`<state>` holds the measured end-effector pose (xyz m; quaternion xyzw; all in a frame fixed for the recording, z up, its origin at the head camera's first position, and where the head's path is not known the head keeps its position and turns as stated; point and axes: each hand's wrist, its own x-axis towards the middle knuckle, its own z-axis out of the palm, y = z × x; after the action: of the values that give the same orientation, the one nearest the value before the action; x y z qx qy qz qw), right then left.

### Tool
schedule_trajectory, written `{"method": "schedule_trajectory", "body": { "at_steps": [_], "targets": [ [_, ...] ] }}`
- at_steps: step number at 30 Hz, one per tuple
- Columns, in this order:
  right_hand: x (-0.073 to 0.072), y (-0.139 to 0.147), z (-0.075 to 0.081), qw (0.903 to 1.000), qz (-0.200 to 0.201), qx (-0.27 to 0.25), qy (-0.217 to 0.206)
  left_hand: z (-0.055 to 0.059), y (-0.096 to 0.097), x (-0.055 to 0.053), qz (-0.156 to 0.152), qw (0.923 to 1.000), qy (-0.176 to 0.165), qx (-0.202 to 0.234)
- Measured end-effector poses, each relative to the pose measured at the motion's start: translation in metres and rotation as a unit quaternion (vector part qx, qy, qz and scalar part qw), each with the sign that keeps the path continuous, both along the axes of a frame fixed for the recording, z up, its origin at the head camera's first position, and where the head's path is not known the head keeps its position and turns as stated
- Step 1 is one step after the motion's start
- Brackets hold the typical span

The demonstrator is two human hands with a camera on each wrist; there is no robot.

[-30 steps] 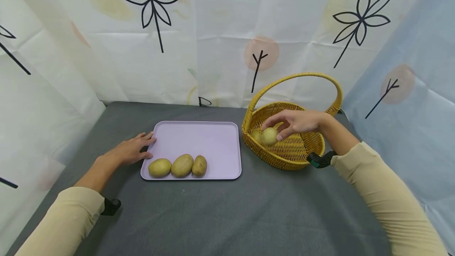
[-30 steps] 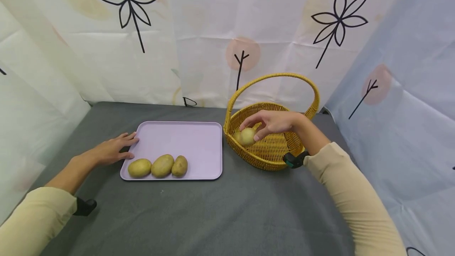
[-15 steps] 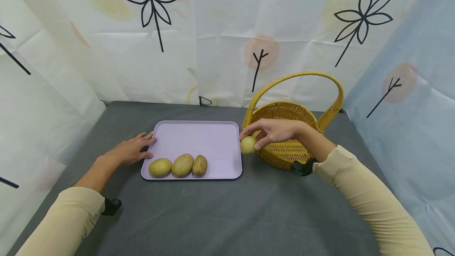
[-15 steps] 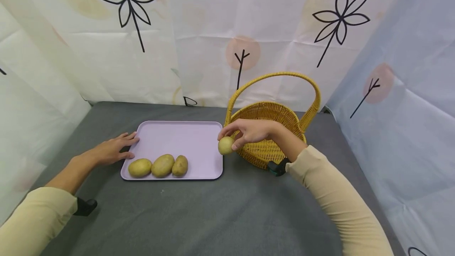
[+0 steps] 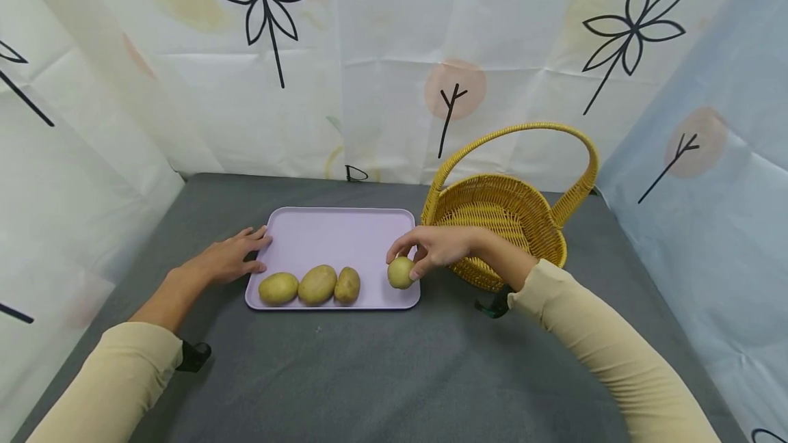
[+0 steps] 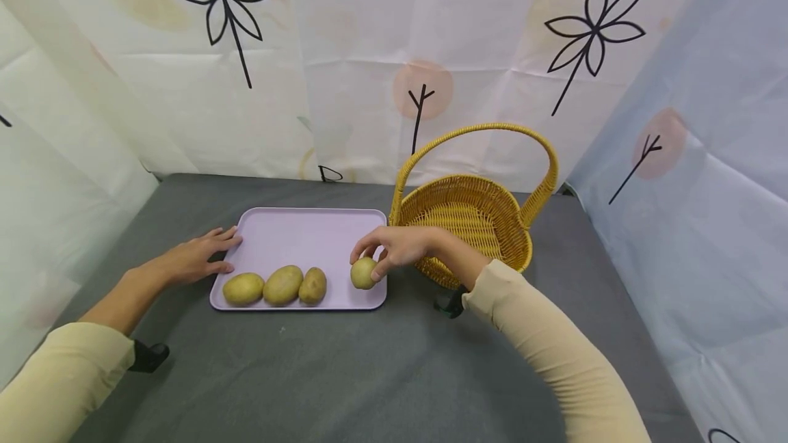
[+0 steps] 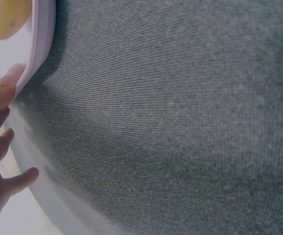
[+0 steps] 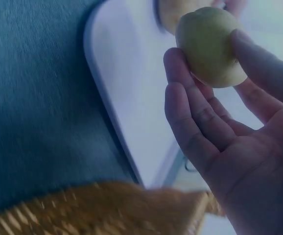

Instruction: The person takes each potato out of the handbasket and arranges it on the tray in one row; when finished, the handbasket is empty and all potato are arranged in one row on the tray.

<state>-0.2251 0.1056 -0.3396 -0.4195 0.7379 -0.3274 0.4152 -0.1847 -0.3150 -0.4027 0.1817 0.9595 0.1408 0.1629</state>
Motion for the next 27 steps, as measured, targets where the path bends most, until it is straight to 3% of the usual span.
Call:
{"method": "schedule_trajectory", "body": {
  "at_steps": [13,27],
  "targets": [
    [0.008,-0.032,-0.032,0.9995,0.016,-0.008,0.026,0.002,0.004,0.001,0.006,1.0,0.004,-0.004],
    [0.012,-0.041,-0.043,0.9993,-0.001,-0.001,0.037,0.002,0.003,0.002,0.0,1.0,0.006,-0.002]
  ]
}}
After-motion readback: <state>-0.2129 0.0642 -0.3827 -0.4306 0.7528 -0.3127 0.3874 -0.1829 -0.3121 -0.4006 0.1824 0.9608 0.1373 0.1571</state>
